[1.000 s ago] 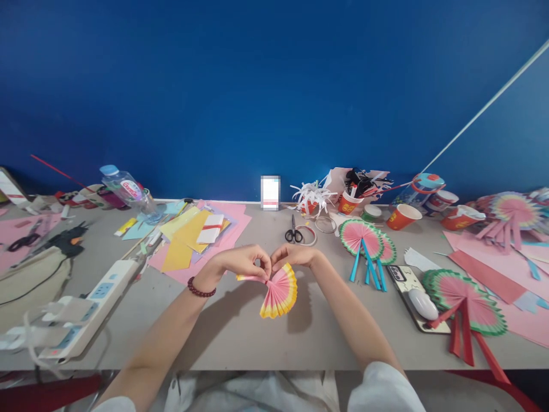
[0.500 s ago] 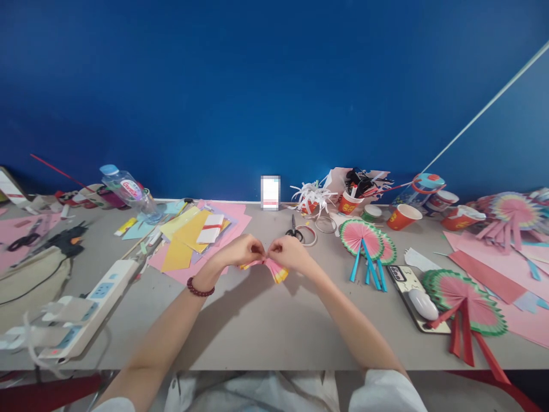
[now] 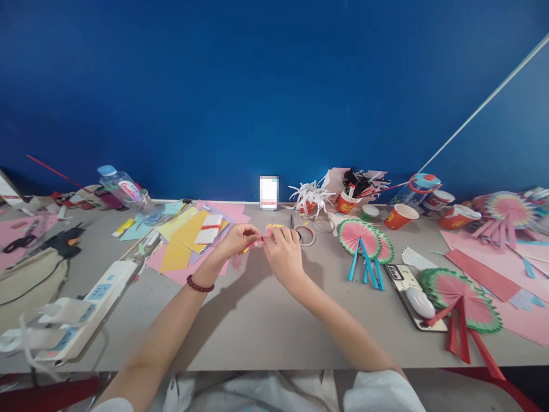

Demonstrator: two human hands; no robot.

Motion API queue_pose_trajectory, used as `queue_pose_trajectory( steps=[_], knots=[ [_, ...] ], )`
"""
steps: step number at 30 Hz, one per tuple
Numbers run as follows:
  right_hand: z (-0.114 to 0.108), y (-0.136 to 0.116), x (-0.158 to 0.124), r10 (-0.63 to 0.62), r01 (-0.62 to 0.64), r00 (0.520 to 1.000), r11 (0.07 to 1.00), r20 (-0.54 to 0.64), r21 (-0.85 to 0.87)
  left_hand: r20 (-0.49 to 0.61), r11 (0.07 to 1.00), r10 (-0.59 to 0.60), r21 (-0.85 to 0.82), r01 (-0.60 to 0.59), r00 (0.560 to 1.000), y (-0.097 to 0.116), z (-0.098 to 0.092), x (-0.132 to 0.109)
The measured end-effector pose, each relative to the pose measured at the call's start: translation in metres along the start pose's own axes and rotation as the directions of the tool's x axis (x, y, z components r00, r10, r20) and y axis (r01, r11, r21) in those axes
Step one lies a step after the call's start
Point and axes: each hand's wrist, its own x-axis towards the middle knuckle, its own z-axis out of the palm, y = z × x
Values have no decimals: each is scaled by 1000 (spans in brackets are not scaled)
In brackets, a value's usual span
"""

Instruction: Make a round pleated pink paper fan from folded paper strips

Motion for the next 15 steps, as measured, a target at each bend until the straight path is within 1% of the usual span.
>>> queue_pose_trajectory(
  steps=[2, 4, 8, 10, 12, 14, 15],
  knots=[
    [4, 1, -1, -6, 4, 997, 1000, -79, -30, -34, 999, 9, -41, -11, 999, -1, 1, 1],
    [9, 2, -2, 8, -14, 990, 999, -141, -42, -45, 993, 16, -115, -22, 999, 0, 0, 0],
    [17, 3, -6, 68, -67, 982, 998, -177, 14, -36, 956, 4, -292, -15, 999, 7, -4, -5],
    [19, 2, -8, 115, -103, 977, 992, -182, 76, -9, 930, -22, -367, 17, 1000, 11, -5, -9],
    [20, 3, -7, 199, -169, 961, 972, -190, 164, 12, 890, -59, -453, 58, 998, 15, -5, -13],
    [21, 6, -5, 309, -248, 935, 921, -174, 302, 3, 842, -107, -531, 93, 994, 18, -5, -18],
    [22, 7, -3, 363, -284, 921, 874, -141, 394, -11, 824, -132, -558, 104, 991, 18, -5, -20]
  ],
)
